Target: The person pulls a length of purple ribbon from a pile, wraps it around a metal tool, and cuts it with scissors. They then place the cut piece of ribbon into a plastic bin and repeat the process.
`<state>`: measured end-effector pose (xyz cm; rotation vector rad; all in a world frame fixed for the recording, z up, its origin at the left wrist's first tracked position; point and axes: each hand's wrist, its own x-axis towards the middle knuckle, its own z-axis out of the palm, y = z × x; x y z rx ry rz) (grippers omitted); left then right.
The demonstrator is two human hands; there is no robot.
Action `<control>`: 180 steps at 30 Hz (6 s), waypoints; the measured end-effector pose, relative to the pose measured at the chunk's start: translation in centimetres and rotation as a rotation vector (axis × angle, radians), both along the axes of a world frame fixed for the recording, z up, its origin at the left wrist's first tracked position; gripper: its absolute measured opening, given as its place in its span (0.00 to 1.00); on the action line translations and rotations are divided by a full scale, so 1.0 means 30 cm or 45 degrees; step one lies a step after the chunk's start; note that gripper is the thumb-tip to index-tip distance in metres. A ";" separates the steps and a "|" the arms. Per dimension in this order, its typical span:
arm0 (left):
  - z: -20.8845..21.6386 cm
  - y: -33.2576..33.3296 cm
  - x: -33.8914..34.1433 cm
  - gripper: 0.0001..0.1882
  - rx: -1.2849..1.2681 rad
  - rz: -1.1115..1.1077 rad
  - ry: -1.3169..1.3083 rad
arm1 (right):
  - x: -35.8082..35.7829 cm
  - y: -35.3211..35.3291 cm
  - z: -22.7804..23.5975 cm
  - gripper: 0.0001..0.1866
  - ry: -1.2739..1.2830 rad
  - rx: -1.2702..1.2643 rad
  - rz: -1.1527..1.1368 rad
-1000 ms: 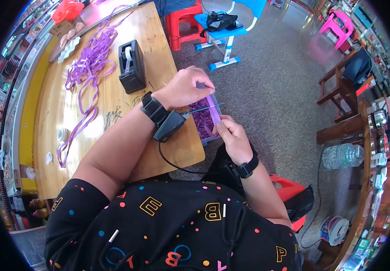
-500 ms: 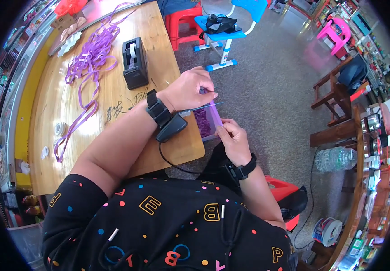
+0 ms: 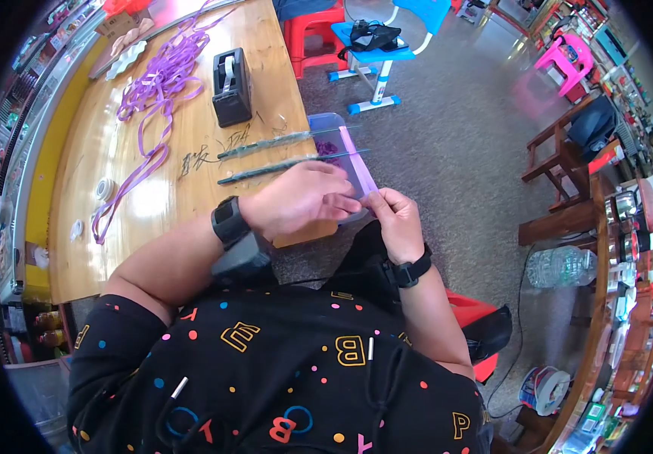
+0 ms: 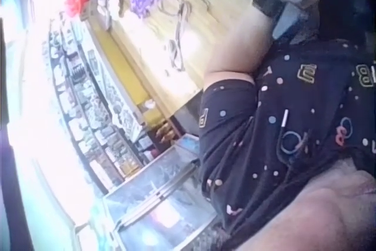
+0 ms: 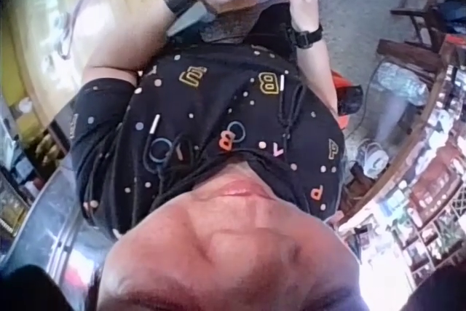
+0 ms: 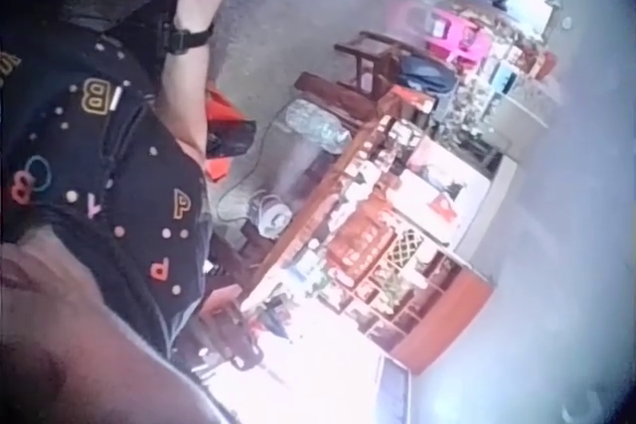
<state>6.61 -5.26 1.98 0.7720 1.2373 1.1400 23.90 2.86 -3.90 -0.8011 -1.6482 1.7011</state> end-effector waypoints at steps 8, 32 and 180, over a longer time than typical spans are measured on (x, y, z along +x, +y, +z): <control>-0.001 -0.074 0.154 0.23 -0.008 0.200 -0.533 | 0.025 -0.011 -0.004 0.11 -0.008 0.124 -0.022; -0.036 -0.059 0.114 0.11 0.052 0.102 -0.722 | 0.105 -0.097 0.006 0.07 0.234 -0.288 -0.011; -0.057 0.327 -0.254 0.08 0.780 0.079 1.317 | -0.207 0.082 -0.007 0.07 0.210 -0.267 -0.046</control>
